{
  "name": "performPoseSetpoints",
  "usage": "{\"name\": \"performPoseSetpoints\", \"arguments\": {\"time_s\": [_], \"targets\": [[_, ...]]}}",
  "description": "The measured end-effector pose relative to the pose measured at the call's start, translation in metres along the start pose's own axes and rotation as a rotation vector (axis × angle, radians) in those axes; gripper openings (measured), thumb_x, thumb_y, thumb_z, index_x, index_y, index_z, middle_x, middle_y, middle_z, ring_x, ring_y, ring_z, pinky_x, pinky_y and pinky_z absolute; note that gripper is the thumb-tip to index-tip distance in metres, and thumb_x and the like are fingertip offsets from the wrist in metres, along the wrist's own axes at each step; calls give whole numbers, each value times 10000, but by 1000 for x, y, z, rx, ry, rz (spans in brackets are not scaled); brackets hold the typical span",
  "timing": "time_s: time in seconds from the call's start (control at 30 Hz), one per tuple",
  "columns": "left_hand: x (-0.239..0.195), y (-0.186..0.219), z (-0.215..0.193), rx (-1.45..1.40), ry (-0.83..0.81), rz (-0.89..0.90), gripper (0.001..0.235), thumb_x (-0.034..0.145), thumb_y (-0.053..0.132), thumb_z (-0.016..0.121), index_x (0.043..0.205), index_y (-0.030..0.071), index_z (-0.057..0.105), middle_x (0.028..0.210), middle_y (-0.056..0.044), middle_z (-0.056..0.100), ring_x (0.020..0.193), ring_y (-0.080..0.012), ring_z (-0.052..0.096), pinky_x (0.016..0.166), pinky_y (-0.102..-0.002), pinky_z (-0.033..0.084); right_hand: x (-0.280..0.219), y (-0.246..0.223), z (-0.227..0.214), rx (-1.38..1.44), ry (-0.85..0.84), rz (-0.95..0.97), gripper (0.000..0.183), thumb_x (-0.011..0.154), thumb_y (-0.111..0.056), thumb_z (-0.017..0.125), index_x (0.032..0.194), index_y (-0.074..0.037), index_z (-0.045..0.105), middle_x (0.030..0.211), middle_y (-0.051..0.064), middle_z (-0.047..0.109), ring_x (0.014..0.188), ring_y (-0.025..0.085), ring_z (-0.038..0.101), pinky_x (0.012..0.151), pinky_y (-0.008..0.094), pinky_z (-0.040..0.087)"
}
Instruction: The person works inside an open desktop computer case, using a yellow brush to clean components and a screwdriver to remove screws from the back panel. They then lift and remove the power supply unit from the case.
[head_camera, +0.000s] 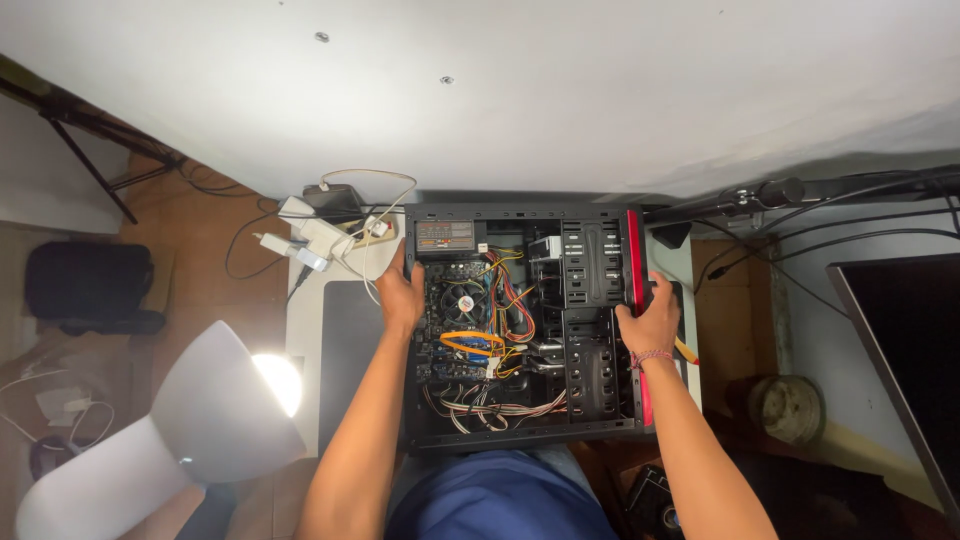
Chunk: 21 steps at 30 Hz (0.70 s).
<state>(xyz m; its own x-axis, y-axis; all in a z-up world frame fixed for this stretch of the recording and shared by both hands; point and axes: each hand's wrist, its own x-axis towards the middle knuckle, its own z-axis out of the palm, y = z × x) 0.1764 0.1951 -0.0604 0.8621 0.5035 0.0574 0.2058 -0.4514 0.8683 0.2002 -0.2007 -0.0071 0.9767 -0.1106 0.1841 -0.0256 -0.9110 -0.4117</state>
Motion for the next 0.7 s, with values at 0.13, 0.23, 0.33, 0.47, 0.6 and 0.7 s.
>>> {"name": "performPoseSetpoints", "arguments": {"time_s": [0.13,0.23,0.33,0.47,0.6,0.7], "targets": [[-3,0,-3,-33,-2,-24,544,873,54,665,1405,-22,584,1136,-283,718,1094,-357,706,955,-398,523,5,-23,-18,217,-354,426,899,743,-117,770,1509,-215,309,1248,177,640,1019,341,691,943,457,530],[-15,-10,-8,-154,-87,-164,640,843,48,659,1470,35,527,1225,-200,744,1147,-274,728,1008,-347,521,2,-13,-7,68,-463,517,958,772,-132,766,1564,-258,241,1219,198,712,1072,371,699,1019,449,511],[-31,-27,-7,-416,-156,-78,833,811,-1,702,1575,46,371,1480,-214,564,1398,-275,536,1144,-344,396,1,28,25,-10,-521,599,936,850,-193,725,1593,-224,158,1245,219,673,1066,388,722,1012,450,516],[-54,-21,-21,-464,-281,-267,966,760,-4,750,1609,99,301,1592,-177,445,1476,-271,434,1200,-340,314,0,52,40,-130,-510,420,817,869,-233,725,1511,-157,225,1245,223,675,1161,418,636,1007,499,480],[-67,-38,-21,-551,-330,-399,961,781,79,746,1617,107,275,1639,-159,340,1516,-254,321,1207,-362,251,1,58,42,-108,-527,417,772,871,-224,708,1478,-121,243,1260,245,657,1145,439,646,1006,494,492],[-65,-37,-23,-635,-339,-481,903,817,194,718,1610,115,294,1616,-163,416,1476,-265,414,1194,-367,292,3,61,45,-110,-536,422,776,876,-233,709,1483,-97,245,1236,262,668,1143,449,648,1003,496,502]]}}
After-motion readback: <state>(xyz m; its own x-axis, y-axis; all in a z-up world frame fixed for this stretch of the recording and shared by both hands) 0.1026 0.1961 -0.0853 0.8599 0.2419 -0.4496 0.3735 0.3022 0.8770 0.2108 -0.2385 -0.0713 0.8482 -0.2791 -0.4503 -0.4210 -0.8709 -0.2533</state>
